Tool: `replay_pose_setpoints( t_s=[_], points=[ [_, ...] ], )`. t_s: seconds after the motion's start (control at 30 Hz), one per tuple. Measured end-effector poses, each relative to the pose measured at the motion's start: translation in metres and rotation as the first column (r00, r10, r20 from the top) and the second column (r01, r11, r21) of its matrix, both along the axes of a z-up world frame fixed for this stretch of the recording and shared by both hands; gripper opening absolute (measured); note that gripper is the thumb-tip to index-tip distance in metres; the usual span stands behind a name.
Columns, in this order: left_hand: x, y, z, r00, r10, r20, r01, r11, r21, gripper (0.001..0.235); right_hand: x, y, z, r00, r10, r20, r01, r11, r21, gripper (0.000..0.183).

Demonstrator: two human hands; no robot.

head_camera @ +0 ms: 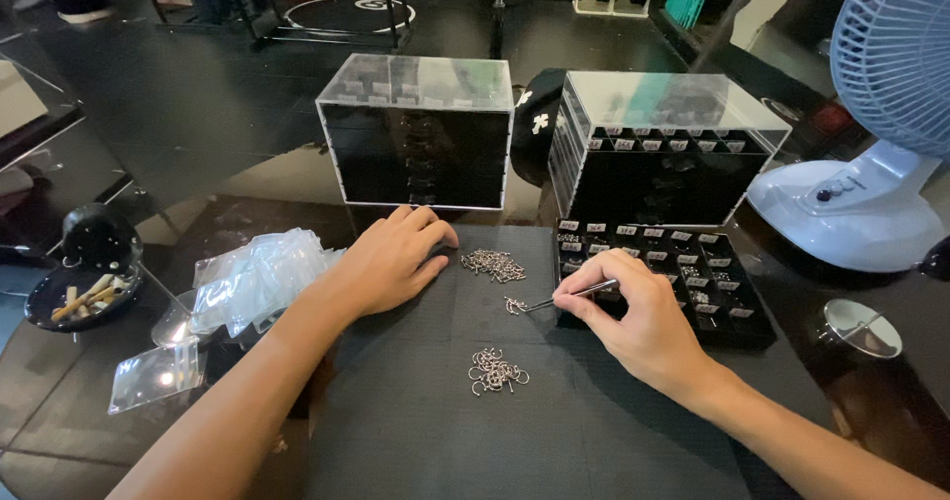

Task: The person uses tweezers to pick up small metal rings and place them into compartments of a jewelry organizer. The person repeatedly picks up rings from a pile on the table and places them into the organizer.

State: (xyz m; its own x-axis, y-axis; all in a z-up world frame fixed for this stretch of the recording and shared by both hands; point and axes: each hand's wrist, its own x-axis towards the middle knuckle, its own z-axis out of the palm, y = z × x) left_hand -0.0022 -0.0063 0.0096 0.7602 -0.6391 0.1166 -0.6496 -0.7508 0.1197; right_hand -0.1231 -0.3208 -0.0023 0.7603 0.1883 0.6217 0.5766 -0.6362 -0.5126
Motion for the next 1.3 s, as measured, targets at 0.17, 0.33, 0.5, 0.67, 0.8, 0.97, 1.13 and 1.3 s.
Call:
replay_pose_setpoints(
  t_s=[0.17,0.33,0.5,0.67,0.8,0.97,1.13,1.3],
  points=[
    [-0.001,0.002,-0.004,0.998,-0.007,0.055,0.005,1.000,0.028,0.031,-0.005,0.002,0.004,1.000,-0.008,-0.011,0.008,0.999,0.033,0.013],
    [-0.002,0.000,0.001,0.996,-0.026,0.081,0.023,0.999,0.042,0.030,0.000,-0.014,0.025,1.000,-0.018,0.023,0.015,0.993,0.114,0.016],
    [-0.003,0.000,0.002,0.999,0.005,0.044,-0.008,0.999,0.054,0.028,0.014,-0.081,0.062,0.969,-0.229,-0.096,0.243,0.953,0.179,0.016],
    [-0.002,-0.001,0.002,1.000,0.014,0.014,-0.014,0.999,0.051,0.029,0.012,-0.113,0.073,0.905,-0.374,-0.202,0.382,0.924,0.003,0.011],
    [-0.005,-0.003,0.008,0.999,0.027,-0.027,-0.025,0.998,0.052,0.031,0.012,-0.115,0.074,0.872,-0.426,-0.243,0.405,0.905,-0.131,0.010],
    [-0.007,-0.002,0.008,1.000,0.023,0.003,-0.023,0.997,0.077,0.030,0.011,-0.118,0.068,0.876,-0.426,-0.225,0.402,0.904,-0.148,0.011],
    [0.012,0.007,-0.018,0.983,-0.096,0.155,0.111,0.989,-0.095,0.023,0.002,-0.085,0.073,0.960,-0.259,-0.109,0.267,0.962,0.061,0.016],
    [0.002,0.004,-0.008,0.994,-0.046,0.099,0.047,0.999,-0.005,0.028,-0.011,-0.024,0.043,0.998,-0.056,0.043,0.056,0.998,-0.005,0.019]
  ],
)
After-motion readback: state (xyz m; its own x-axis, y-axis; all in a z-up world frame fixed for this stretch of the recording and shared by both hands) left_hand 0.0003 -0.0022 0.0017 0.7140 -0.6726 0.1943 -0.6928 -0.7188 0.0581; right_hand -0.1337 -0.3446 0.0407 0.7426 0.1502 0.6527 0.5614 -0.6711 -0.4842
